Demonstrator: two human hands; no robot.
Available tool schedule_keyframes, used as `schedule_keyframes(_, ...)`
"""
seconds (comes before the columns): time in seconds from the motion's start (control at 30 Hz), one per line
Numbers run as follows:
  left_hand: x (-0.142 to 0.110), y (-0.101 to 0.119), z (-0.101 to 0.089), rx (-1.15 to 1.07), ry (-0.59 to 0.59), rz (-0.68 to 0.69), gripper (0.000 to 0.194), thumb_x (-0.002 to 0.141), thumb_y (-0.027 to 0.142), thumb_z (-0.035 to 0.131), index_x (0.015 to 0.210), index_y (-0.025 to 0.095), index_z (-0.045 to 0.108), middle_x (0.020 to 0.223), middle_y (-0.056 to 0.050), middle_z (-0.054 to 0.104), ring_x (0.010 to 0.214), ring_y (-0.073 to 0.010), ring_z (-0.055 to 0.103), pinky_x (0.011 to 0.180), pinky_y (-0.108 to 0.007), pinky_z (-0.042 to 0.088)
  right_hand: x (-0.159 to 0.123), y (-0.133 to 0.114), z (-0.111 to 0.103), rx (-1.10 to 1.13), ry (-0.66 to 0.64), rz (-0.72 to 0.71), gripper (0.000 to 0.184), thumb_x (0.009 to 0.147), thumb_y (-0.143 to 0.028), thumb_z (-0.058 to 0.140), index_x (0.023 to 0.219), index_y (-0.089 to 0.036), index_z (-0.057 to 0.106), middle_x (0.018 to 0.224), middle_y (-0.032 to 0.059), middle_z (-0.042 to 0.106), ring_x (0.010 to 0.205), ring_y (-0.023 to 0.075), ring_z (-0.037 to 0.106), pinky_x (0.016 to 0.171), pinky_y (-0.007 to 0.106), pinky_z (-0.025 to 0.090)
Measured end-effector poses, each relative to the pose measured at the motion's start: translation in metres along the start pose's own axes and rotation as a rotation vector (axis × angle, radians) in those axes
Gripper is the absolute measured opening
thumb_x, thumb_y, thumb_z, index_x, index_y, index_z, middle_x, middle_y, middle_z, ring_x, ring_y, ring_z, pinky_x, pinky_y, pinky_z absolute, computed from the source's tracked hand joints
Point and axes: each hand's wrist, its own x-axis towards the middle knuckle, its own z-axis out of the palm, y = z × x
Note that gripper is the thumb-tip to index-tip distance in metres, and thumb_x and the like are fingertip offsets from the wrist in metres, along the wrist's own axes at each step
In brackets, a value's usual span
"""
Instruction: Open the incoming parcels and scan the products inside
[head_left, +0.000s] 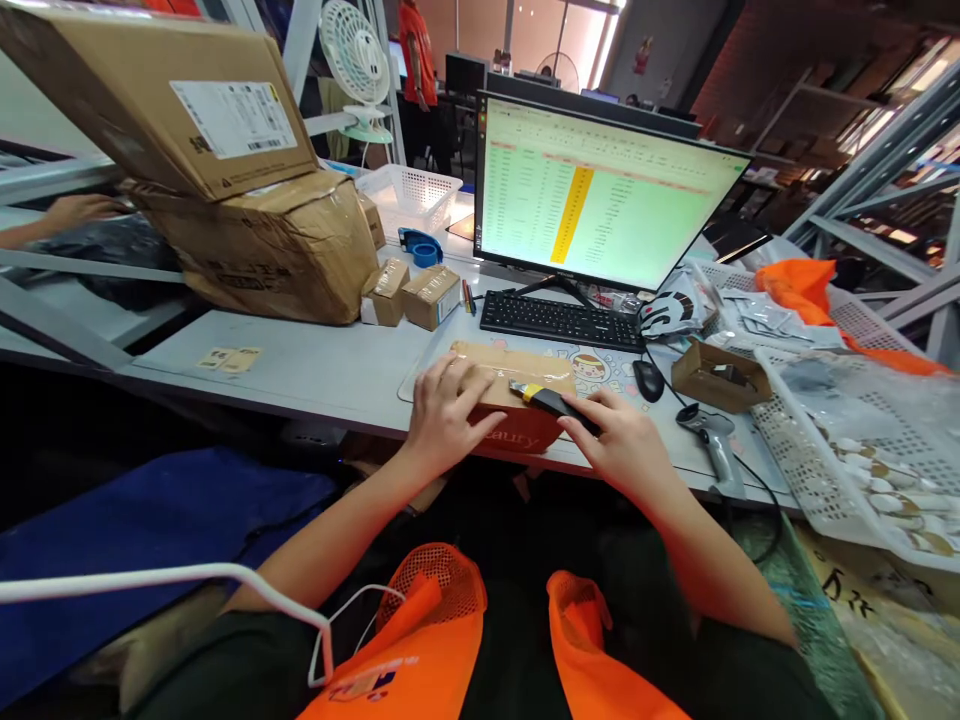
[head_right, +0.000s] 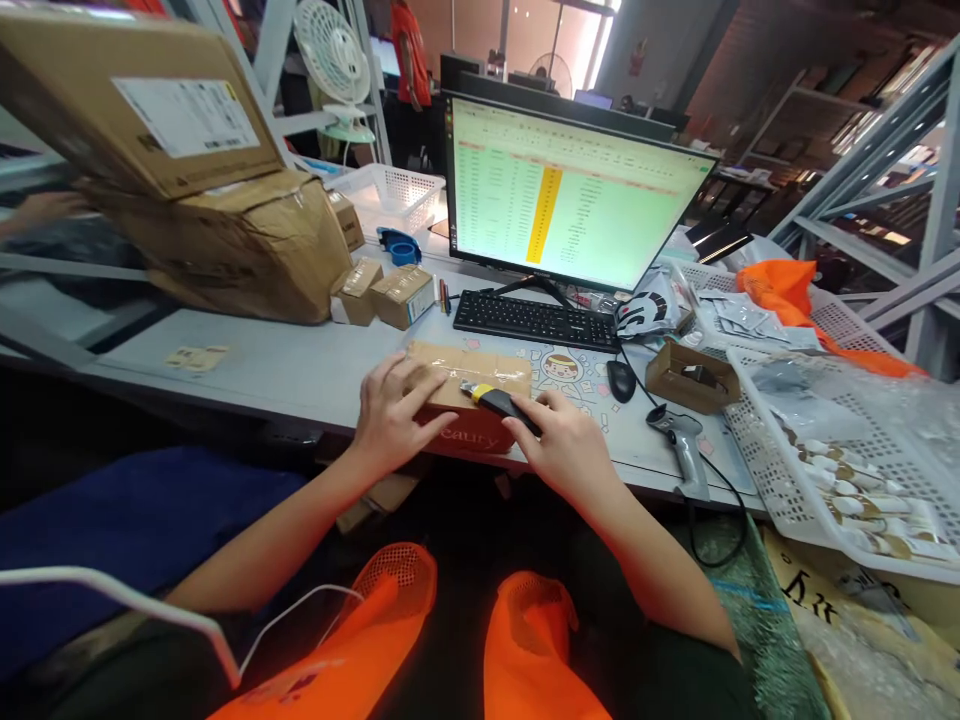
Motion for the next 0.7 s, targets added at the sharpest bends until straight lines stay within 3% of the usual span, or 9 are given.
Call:
schedule_keyframes(0.13, 0.006, -0.006, 0.014, -0.110, 0.066, 0.051, 0.041, 0.096, 0.053, 0.072, 0.120, 0.020, 0.076, 0.120, -0.011, 0.075, 0.113, -0.0295, 0.064, 0.100, -0.046, 0.044, 0.011, -0.008, -0.005, -0.128, -0.054, 0.024, 0.038, 0.104, -0.046, 0.059, 0.130, -0.025, 0.076, 0.103, 0.0082, 0.071, 0.082, 0.0227, 0.069, 0.071, 0.034, 0.053)
schedule_keyframes(0.43, -0.001, 0.000, 0.023, -0.130, 0.228, 0.035, 0.036, 0.093, 0.049, 0.078, 0.110, 0.019, 0.075, 0.110, -0.008, 0.077, 0.104, -0.0284, 0.065, 0.093, -0.044, 0.041, 0.041, -0.052, -0.027, -0.323, -0.306, 0.106, 0.040, 0.107, -0.051, 0.051, 0.134, -0.033, 0.074, 0.107, 0.0081, 0.070, 0.085, 0.0226, 0.069, 0.069, 0.032, 0.047)
schedule_keyframes(0.57, -0.001, -0.003, 0.026, -0.145, 0.242, 0.049, 0.037, 0.091, 0.052, 0.078, 0.108, 0.019, 0.074, 0.109, -0.008, 0.077, 0.103, -0.0282, 0.065, 0.092, -0.044, 0.041, 0.036, -0.042, -0.049, -0.421, -0.354, 0.209, 0.041, 0.105, -0.055, 0.051, 0.131, -0.036, 0.076, 0.099, 0.0064, 0.070, 0.082, 0.0228, 0.069, 0.066, 0.031, 0.044)
schedule_keyframes(0.7, -0.002, -0.004, 0.025, -0.135, 0.233, 0.056, 0.037, 0.092, 0.052, 0.077, 0.107, 0.019, 0.073, 0.109, -0.008, 0.077, 0.103, -0.0281, 0.064, 0.090, -0.044, 0.040, 0.013, -0.009, -0.072, -0.424, -0.346, 0.353, 0.043, 0.104, -0.054, 0.052, 0.128, -0.031, 0.078, 0.094, 0.0079, 0.072, 0.087, 0.0241, 0.070, 0.072, 0.031, 0.046)
